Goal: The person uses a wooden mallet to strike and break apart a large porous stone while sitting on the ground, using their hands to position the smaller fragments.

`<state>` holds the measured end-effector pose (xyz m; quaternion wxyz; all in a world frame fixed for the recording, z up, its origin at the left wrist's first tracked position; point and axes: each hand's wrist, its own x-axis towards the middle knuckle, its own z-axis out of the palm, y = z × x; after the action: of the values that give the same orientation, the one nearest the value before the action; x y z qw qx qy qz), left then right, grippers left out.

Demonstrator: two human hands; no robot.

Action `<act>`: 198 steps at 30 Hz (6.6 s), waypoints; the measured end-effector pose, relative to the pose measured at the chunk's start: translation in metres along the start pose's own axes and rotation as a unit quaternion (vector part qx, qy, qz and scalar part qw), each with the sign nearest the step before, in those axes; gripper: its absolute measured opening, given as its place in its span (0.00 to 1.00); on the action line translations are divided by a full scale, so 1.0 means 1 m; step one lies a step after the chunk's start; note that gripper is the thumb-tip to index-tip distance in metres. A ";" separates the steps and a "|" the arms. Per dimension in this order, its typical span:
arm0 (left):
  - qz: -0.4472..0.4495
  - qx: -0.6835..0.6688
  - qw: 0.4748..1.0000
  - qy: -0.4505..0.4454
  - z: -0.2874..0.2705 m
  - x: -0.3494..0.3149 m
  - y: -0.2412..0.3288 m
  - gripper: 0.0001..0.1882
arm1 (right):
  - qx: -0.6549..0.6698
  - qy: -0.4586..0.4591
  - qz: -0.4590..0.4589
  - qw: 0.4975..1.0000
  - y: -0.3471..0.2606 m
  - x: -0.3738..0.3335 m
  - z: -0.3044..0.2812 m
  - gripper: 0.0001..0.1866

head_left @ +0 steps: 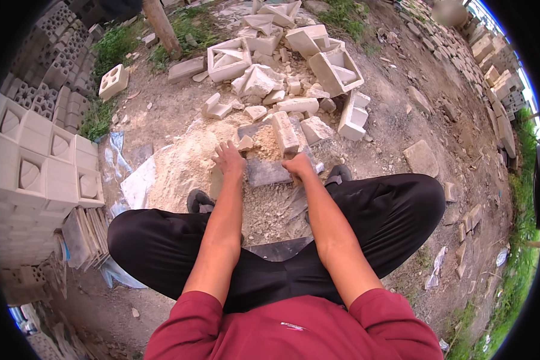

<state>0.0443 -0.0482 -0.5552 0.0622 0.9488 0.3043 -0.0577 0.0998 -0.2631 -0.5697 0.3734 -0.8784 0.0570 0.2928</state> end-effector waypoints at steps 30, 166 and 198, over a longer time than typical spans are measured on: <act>0.019 -0.138 0.990 0.036 0.029 0.010 0.018 0.30 | 0.044 0.142 -0.178 0.973 -0.043 -0.033 0.026 0.23; -0.146 -0.562 0.811 0.071 0.041 0.016 0.013 0.21 | -0.024 0.075 -0.019 0.997 0.001 -0.005 -0.012 0.24; -0.231 -0.450 0.851 -0.140 0.064 0.023 0.071 0.12 | -0.016 0.181 -0.107 0.978 0.026 -0.002 0.031 0.27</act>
<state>0.0997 -0.1020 -0.6155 0.5095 0.7008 0.4958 -0.0591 0.0750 -0.2600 -0.6017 0.3723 -0.9235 0.0248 0.0888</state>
